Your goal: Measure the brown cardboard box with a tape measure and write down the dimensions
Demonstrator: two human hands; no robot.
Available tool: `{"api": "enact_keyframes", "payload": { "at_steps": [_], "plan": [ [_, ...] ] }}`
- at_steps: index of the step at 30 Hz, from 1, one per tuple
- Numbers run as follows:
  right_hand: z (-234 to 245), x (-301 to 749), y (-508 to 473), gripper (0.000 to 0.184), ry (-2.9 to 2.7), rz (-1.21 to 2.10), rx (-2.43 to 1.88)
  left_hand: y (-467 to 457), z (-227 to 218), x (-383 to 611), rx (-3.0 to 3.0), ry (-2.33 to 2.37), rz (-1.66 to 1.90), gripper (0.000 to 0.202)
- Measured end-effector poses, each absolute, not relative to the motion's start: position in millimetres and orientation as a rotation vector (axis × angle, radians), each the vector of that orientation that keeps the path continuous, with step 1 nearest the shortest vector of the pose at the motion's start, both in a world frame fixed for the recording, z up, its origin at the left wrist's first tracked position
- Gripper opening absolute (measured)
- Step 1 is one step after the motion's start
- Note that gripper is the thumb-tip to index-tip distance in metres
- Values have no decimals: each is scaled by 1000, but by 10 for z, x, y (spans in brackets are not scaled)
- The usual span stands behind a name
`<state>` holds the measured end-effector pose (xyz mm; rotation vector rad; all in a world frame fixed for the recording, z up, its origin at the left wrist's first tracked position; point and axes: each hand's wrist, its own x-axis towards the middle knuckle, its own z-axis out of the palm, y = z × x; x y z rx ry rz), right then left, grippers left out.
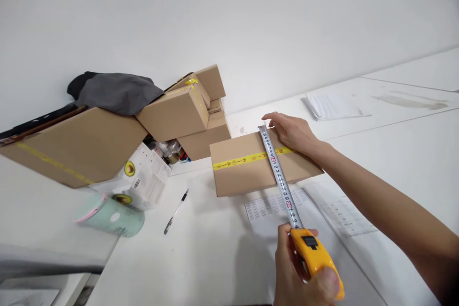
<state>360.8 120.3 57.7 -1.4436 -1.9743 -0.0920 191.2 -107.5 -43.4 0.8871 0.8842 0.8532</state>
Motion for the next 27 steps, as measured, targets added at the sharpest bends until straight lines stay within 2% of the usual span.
{"api": "enact_keyframes", "payload": {
  "at_steps": [9,21,27],
  "plan": [
    [563,3611,1170,50,-2084,-251,-1271,-1148,-397,1866,847,816,931,83],
    [532,3635,1210,58,-2153,-388,-1235,-1203,-399,1945,763,801,928,84],
    [525,3624,1235,55,-2212,-470,-1244,-1251,-498,1991,819,920,911,73]
  ]
}}
